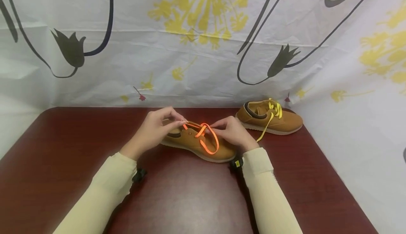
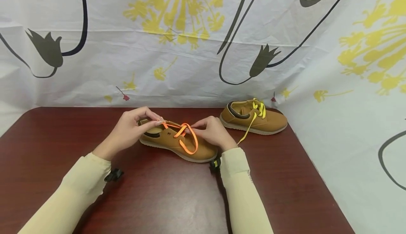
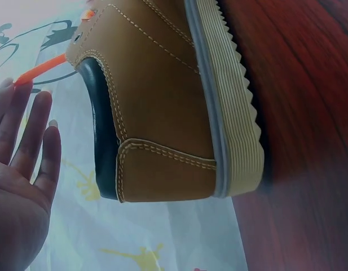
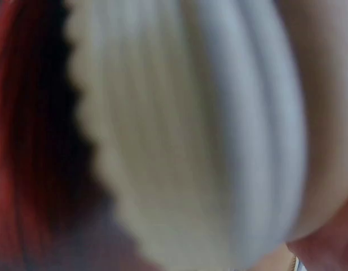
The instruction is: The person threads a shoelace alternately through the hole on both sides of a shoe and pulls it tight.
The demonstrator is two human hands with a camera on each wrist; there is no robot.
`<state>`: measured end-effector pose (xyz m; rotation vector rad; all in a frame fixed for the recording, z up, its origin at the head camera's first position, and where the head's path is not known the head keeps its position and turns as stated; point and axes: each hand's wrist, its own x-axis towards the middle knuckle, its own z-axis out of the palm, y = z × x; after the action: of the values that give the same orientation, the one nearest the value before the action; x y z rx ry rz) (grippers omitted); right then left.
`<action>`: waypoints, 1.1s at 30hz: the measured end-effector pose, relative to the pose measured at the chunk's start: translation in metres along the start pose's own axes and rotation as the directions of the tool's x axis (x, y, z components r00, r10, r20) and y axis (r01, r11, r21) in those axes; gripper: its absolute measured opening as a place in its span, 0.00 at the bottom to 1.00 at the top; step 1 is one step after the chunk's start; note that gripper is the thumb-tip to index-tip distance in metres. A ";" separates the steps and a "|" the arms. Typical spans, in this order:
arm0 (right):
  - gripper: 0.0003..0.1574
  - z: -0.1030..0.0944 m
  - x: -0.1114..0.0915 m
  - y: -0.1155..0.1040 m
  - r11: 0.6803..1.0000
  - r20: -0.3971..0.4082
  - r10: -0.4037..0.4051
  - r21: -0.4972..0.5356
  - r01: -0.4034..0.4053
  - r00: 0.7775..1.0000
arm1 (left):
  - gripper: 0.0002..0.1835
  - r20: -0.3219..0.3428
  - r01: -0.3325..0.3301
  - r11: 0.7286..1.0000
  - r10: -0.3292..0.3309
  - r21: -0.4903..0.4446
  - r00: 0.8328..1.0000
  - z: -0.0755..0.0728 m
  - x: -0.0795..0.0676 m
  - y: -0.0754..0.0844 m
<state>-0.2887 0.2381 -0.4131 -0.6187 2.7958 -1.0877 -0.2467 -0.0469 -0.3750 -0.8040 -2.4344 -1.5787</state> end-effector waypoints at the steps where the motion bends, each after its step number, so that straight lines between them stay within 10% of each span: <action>1: 0.15 0.000 0.000 0.000 1.000 0.000 -0.005 0.005 0.005 1.000 | 0.04 0.000 0.002 1.000 -0.002 -0.004 1.000 0.000 -0.001 -0.001; 16: 0.09 -0.004 0.000 -0.011 0.999 -0.026 -0.049 0.018 0.050 0.998 | 0.02 -0.087 -0.060 0.997 0.064 0.048 0.994 -0.010 -0.013 0.008; 33: 0.06 -0.003 0.000 -0.016 0.999 -0.064 -0.028 -0.043 0.026 0.998 | 0.03 -0.306 -0.064 0.998 0.062 0.005 0.950 -0.036 -0.042 0.020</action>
<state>-0.2844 0.2293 -0.4000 -0.6386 2.8805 -1.0759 -0.2074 -0.0871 -0.3586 -0.5794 -2.1650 -1.5546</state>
